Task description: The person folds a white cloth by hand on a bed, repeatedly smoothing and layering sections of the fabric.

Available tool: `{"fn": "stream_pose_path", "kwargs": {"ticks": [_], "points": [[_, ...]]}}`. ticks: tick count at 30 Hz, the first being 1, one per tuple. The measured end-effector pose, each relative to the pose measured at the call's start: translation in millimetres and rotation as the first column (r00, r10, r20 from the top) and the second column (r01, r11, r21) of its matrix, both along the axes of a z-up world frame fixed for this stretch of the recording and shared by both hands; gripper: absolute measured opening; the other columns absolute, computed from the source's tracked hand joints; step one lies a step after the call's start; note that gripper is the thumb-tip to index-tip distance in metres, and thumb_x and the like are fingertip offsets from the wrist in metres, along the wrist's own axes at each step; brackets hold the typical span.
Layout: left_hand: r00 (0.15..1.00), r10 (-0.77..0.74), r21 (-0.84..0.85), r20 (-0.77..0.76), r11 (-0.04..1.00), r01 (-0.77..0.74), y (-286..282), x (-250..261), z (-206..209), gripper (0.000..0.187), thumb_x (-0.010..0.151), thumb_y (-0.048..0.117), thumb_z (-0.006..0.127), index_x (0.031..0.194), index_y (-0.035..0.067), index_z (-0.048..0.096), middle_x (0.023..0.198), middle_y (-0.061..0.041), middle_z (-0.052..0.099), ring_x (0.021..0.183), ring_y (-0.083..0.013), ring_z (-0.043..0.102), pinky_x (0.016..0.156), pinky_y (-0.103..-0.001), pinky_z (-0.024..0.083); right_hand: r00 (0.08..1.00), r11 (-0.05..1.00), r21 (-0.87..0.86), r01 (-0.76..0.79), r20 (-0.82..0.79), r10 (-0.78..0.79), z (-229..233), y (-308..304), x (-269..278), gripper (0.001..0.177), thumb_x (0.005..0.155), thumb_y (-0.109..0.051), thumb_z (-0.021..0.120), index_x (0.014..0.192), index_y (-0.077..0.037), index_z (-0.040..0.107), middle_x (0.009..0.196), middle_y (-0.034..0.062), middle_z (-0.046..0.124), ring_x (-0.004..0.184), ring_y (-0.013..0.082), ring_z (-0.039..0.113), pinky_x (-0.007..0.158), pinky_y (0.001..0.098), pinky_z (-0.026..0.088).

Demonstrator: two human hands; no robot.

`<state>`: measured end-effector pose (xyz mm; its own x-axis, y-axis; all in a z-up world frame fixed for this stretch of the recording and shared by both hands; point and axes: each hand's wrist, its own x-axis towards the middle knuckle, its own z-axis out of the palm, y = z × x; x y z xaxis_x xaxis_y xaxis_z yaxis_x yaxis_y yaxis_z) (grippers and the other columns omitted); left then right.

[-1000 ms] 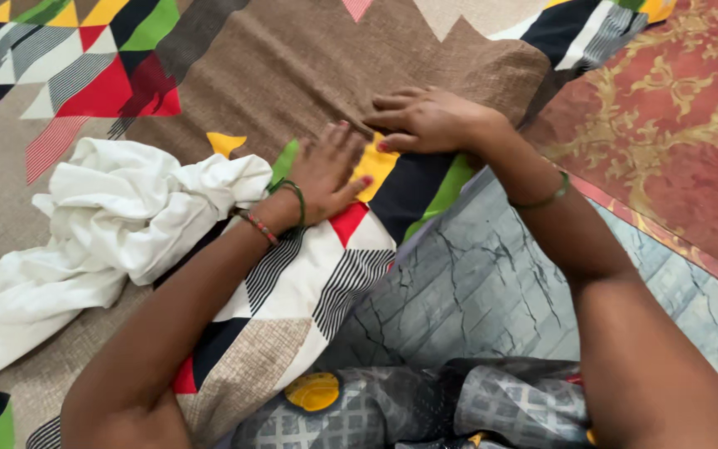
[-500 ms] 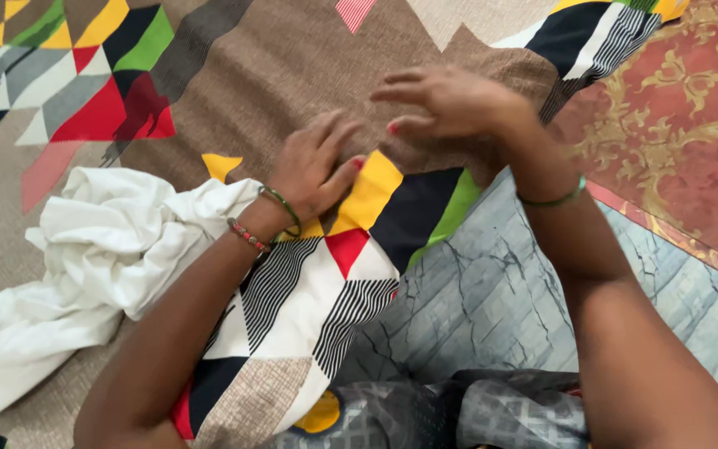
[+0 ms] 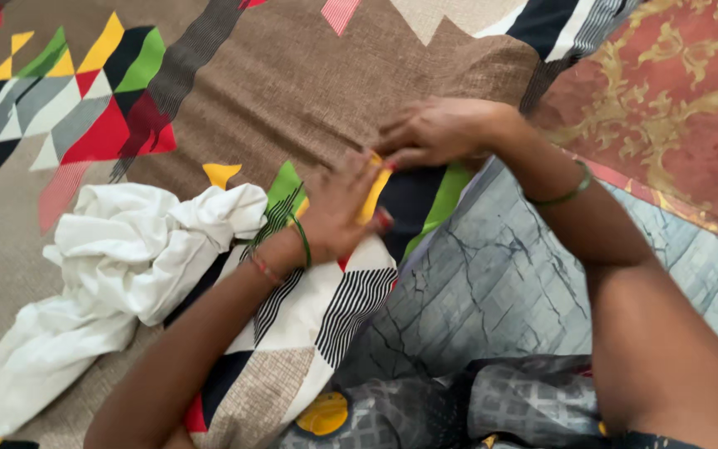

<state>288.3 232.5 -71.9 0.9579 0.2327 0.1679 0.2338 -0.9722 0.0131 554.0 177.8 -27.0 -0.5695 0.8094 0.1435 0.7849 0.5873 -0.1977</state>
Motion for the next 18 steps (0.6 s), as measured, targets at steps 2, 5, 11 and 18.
{"fn": "stream_pose_path", "kwargs": {"ticks": [2, 5, 11, 18], "points": [[0.975, -0.209, -0.196, 0.073, 0.956, 0.219, -36.6, -2.8, 32.4, 0.086, 0.101, 0.060, 0.053, 0.158, 0.000, 0.032, 0.163, -0.032, 0.021, 0.153, -0.0462, 0.022, 0.121, -0.058, 0.021, 0.993, 0.993, -0.053, -0.103, -0.067, 0.100, 22.6, -24.1, 11.1, 0.059, 0.095, -0.052, 0.061, 0.137, -0.011, 0.063, 0.140, 0.0143, 0.064, 0.131, 0.0317, 0.057, 0.109, 0.0431, 0.045], [0.913, -0.403, -0.514, 0.065, 0.771, 0.377, -68.4, -0.6, 92.8, 0.065, 0.102, 0.053, 0.054, 0.148, 0.007, 0.051, 0.159, -0.027, 0.038, 0.143, -0.0409, 0.042, 0.120, -0.050, 0.035, 0.960, 0.963, -0.187, -0.195, -0.239, 0.148, 56.3, -59.9, 36.6, 0.057, 0.088, -0.046, 0.068, 0.134, -0.012, 0.065, 0.127, 0.0088, 0.074, 0.116, 0.0239, 0.072, 0.098, 0.0349, 0.056], [0.947, -0.111, -0.384, 0.303, 0.895, 0.228, -37.3, 11.9, 82.2, 0.057, 0.104, 0.046, 0.056, 0.148, 0.009, 0.055, 0.153, -0.015, 0.057, 0.145, -0.0330, 0.052, 0.122, -0.047, 0.041, 0.970, 0.966, 0.245, 0.083, -0.242, -0.022, 42.2, -30.2, 47.0, 0.054, 0.098, -0.043, 0.067, 0.146, -0.021, 0.061, 0.145, 0.0135, 0.061, 0.129, 0.0343, 0.060, 0.102, 0.0464, 0.050], [0.940, 0.339, 0.109, -0.039, 0.937, -0.333, 53.5, -5.2, 5.6, 0.076, 0.098, 0.053, 0.053, 0.158, 0.011, 0.032, 0.163, -0.021, 0.026, 0.150, -0.0397, 0.024, 0.114, -0.060, 0.017, 0.960, 0.952, 0.133, 0.275, 0.013, -0.279, -24.9, 35.9, 25.9, 0.065, 0.093, -0.062, 0.058, 0.147, -0.025, 0.057, 0.157, 0.0112, 0.045, 0.139, 0.0390, 0.045, 0.107, 0.0583, 0.036]]}}
